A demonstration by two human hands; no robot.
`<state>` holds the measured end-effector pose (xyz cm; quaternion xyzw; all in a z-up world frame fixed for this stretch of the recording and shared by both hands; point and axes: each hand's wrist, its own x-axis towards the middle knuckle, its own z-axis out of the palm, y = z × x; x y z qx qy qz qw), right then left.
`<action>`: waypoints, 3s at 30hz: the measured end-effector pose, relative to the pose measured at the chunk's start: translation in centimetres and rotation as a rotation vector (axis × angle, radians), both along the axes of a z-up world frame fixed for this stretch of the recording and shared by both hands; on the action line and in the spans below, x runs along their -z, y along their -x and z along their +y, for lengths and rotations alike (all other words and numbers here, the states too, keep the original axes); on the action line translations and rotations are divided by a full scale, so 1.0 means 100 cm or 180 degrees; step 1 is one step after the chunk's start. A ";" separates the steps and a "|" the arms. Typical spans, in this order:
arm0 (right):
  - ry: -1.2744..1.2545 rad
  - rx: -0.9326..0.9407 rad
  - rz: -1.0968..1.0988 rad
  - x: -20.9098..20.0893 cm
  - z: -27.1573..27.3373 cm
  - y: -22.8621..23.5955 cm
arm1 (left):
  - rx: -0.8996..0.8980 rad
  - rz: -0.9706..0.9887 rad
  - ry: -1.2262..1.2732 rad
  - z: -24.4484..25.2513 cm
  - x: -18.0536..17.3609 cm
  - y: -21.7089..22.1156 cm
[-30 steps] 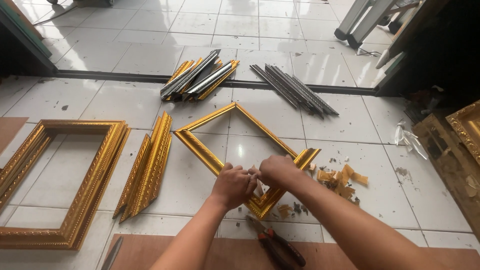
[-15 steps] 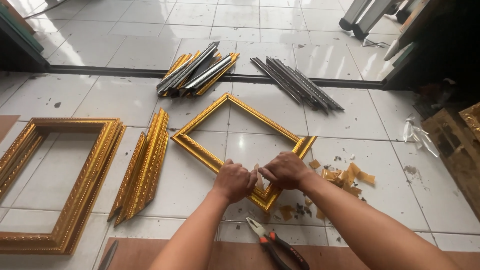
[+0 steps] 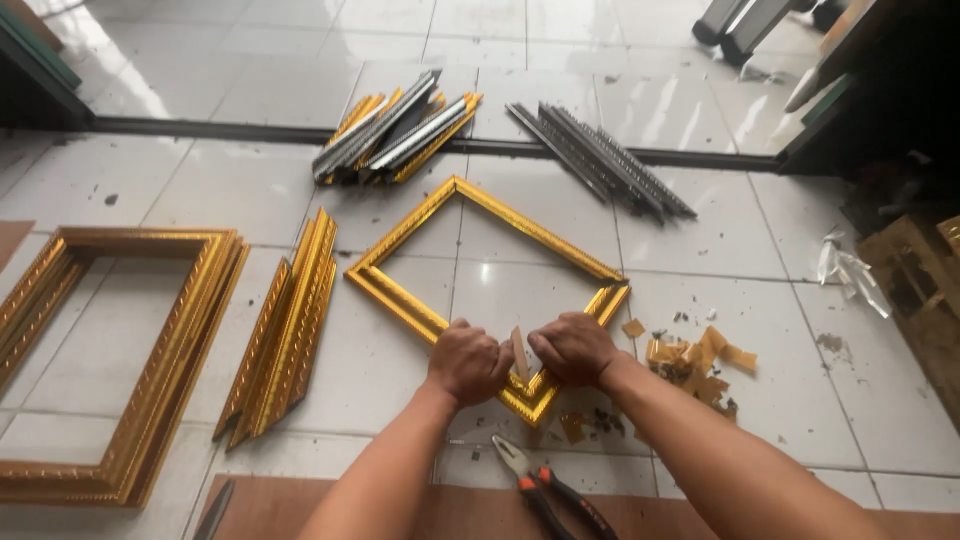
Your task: Disassembling a gold-colored picture frame by pulling the molding pieces apart and removing staples with pliers.
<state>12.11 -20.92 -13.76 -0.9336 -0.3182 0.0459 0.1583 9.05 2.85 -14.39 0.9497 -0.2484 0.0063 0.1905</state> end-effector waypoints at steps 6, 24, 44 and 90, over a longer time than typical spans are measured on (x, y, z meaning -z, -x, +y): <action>-0.0211 0.0097 -0.0611 0.037 -0.012 -0.005 | -0.0127 -0.1177 0.0118 -0.005 0.030 -0.002; -0.3092 0.3913 0.1442 -0.084 0.021 0.102 | -0.0589 0.0052 0.0009 0.003 -0.070 0.032; -0.4964 0.2879 0.4753 -0.084 0.033 0.180 | -0.3056 0.3536 0.5884 -0.021 -0.108 0.141; -0.0698 0.3248 0.1247 -0.072 0.000 0.037 | -0.3509 0.2820 0.3762 0.025 -0.133 0.106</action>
